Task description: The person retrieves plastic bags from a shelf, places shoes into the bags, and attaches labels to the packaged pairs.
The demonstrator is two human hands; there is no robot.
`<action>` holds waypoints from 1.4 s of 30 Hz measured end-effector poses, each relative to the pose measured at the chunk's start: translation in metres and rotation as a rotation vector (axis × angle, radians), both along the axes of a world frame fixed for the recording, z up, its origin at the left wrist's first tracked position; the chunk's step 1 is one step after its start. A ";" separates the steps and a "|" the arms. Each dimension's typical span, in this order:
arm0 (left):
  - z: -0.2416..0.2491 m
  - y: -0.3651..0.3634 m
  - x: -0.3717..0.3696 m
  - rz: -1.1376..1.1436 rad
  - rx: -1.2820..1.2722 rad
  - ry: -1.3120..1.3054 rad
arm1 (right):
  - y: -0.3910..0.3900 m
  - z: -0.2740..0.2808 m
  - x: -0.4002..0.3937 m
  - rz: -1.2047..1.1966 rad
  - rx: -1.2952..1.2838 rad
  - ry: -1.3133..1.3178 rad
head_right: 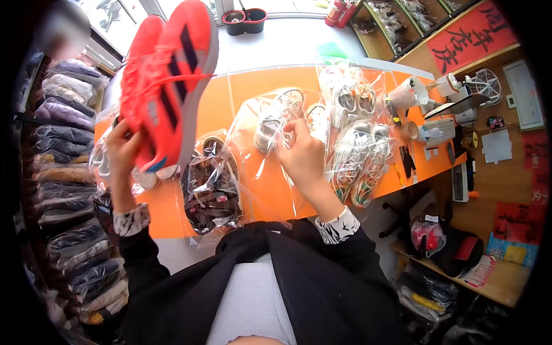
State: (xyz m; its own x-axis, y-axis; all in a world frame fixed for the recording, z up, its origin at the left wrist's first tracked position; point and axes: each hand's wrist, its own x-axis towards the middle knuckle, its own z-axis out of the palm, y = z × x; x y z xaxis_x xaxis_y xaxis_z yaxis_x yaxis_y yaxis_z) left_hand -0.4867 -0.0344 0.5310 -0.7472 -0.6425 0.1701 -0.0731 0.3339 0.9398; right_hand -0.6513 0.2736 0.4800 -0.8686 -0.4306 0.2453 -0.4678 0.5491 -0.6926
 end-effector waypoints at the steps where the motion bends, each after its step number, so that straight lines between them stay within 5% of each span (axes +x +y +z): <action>1: 0.025 -0.004 0.028 -0.062 -0.023 -0.091 | -0.002 0.002 -0.001 -0.001 -0.009 -0.039; 4: 0.092 0.031 0.082 -0.223 0.169 -0.199 | -0.010 0.009 -0.007 0.014 -0.063 -0.087; 8: 0.062 0.045 0.126 -0.624 0.218 -0.365 | -0.013 0.016 -0.010 0.050 -0.093 -0.124; 10: 0.051 0.069 0.125 -0.638 0.218 -0.559 | -0.010 0.017 -0.008 0.076 -0.108 -0.147; 16: 0.005 0.091 0.117 -0.465 0.156 -0.529 | 0.015 0.023 0.001 0.231 0.012 -0.111; 20: -0.010 0.117 0.102 -0.456 -0.386 -0.447 | 0.018 0.013 0.027 0.353 0.043 -0.026; 23: -0.017 0.151 0.085 -0.452 -0.515 -0.445 | 0.003 0.002 0.044 0.385 0.028 0.209; 32: -0.065 0.185 0.060 -0.228 -0.610 -0.229 | 0.001 0.000 0.065 0.443 -0.075 0.236; 38: -0.092 0.194 0.038 -0.206 -0.486 -0.155 | -0.019 0.007 0.092 0.828 -0.032 0.360; 42: -0.104 0.186 0.038 -0.076 -0.460 -0.032 | 0.004 0.010 0.102 0.754 -0.062 0.233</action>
State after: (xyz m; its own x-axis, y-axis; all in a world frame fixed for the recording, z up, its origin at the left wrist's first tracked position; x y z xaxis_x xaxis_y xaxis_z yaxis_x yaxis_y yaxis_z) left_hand -0.4492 0.1514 0.4272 -0.7987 -0.4490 0.4005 -0.0588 0.7207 0.6907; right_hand -0.5492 0.2777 0.4905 -0.2715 -0.8621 0.4279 -0.8352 -0.0099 -0.5499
